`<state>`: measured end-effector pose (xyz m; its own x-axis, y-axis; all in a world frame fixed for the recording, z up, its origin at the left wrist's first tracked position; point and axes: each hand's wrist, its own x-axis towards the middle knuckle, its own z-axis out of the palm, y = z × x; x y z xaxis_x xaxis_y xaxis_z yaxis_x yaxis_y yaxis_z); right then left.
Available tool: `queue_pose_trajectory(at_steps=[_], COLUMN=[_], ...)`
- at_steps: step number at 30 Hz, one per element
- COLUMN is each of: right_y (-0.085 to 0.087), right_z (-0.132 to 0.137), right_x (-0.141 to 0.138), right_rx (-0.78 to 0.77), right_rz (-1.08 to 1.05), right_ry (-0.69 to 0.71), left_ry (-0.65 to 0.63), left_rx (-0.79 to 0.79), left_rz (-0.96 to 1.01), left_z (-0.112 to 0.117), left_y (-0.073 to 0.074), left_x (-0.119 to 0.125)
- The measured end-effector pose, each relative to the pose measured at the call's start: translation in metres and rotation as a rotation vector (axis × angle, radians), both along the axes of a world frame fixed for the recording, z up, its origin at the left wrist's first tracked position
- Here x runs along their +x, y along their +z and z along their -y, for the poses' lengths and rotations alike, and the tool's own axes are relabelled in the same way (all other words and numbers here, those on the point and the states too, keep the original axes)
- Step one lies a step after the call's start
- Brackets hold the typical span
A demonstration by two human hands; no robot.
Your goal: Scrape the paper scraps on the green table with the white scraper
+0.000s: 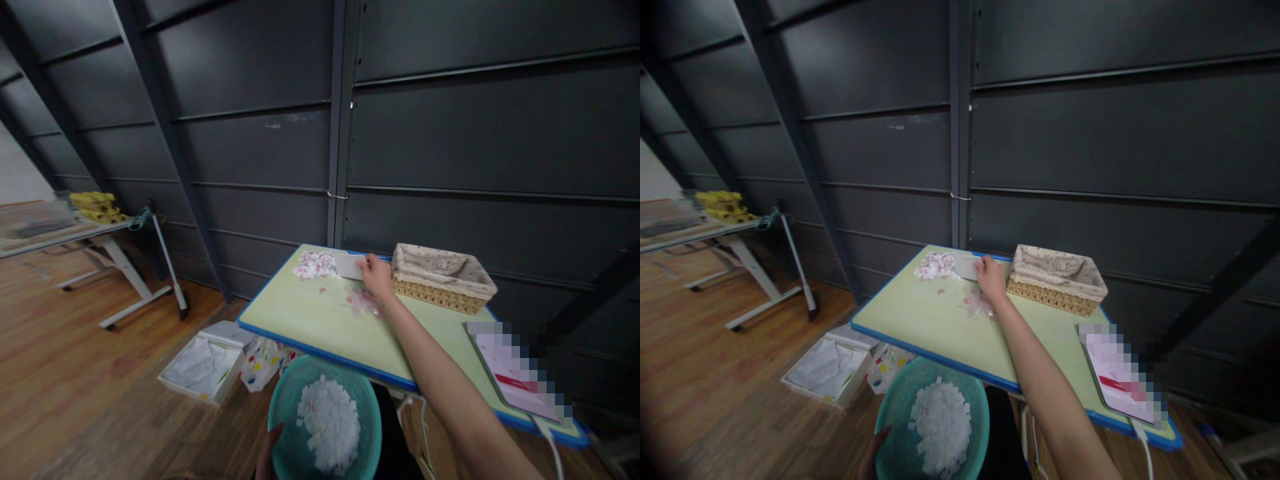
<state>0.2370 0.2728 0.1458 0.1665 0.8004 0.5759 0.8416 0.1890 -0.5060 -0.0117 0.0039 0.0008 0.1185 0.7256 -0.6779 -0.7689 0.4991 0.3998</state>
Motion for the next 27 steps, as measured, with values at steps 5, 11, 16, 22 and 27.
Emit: queue_pose_trajectory(at_steps=[5,11,16,22,27], right_y=[0.000,-0.003,0.004,0.014,0.013], right_z=[-0.001,-0.001,0.001,0.002,-0.001], right_x=[0.000,-0.004,-0.004,0.002,0.010], right_rx=[0.028,0.015,-0.021,-0.019,0.025], right_rz=[-0.063,-0.045,-0.081,-0.190,-0.135], right_ry=[0.033,0.097,0.114,0.169,0.060], left_ry=[-0.003,0.003,0.006,0.009,0.009], left_rx=[0.006,0.015,0.014,0.008,0.003], left_rz=[0.001,-0.001,0.001,0.004,0.007], left_z=[0.001,0.000,0.000,0.000,0.000], left_y=[0.001,0.002,0.001,0.001,0.001], left_x=[0.001,0.000,0.000,0.000,0.000])
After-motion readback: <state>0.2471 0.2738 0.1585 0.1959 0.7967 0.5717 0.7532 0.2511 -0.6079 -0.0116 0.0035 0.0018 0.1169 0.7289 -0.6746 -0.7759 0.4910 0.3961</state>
